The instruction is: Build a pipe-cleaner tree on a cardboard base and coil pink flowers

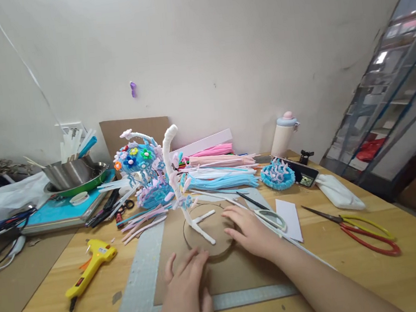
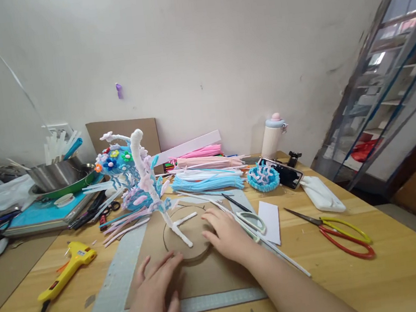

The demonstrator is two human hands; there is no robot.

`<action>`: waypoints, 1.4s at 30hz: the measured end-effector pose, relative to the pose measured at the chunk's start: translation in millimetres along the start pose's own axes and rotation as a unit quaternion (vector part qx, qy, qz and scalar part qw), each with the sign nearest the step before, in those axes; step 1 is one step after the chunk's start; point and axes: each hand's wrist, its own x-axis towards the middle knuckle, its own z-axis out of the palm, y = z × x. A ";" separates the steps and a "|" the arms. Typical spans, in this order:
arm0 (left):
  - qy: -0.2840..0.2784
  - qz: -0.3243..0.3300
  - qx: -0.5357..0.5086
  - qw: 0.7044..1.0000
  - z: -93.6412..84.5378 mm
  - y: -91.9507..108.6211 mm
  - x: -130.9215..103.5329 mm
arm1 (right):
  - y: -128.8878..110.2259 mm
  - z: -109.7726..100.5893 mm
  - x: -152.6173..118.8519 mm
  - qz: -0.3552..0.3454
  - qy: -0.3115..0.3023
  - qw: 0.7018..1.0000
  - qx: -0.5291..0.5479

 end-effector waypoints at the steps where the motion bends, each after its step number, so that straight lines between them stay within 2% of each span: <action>1: -0.011 0.007 -0.010 1.000 0.3 4.9 2.3 | -2.4 4.5 -0.4 -0.002 -0.007 1.000 0.006; 7: -0.079 0.082 -0.087 0.990 -6.6 24.9 11.8 | 7.4 23.2 3.0 0.002 -0.046 0.998 0.042; 9: -0.062 0.084 -0.120 0.987 -10.3 22.9 14.2 | 13.4 22.5 5.1 -0.006 -0.060 0.997 0.057; 11: -0.001 0.015 -0.147 0.989 -12.5 13.0 18.5 | 16.9 20.1 6.7 -0.012 -0.067 0.995 0.070; 13: 0.073 -0.115 -0.167 0.977 -13.6 -3.8 25.6 | 17.8 18.1 7.0 -0.015 -0.067 0.995 0.078; 14: 0.086 -0.151 -0.168 0.970 -14.2 -13.5 30.3 | 17.5 17.5 6.7 -0.016 -0.064 0.995 0.081; 18: 0.086 -0.181 -0.172 0.965 -18.7 -44.6 52.5 | 12.3 15.8 3.3 -0.022 -0.040 0.995 0.084; 24: 0.068 -0.175 -0.160 0.969 -19.1 -53.6 79.4 | -3.0 6.6 -1.0 -0.027 -0.015 0.995 0.093; 31: 0.073 -0.190 -0.141 0.969 -0.2 -67.6 110.9 | -5.0 11.2 -1.8 0.020 0.018 0.996 0.088; 36: 0.021 -0.151 -0.154 0.976 9.5 -78.5 129.2 | -1.5 14.2 -3.2 0.050 0.018 0.994 0.101; 42: -0.029 -0.074 -0.171 0.982 13.2 -87.1 133.9 | -5.5 8.0 -1.2 0.048 0.034 0.992 0.116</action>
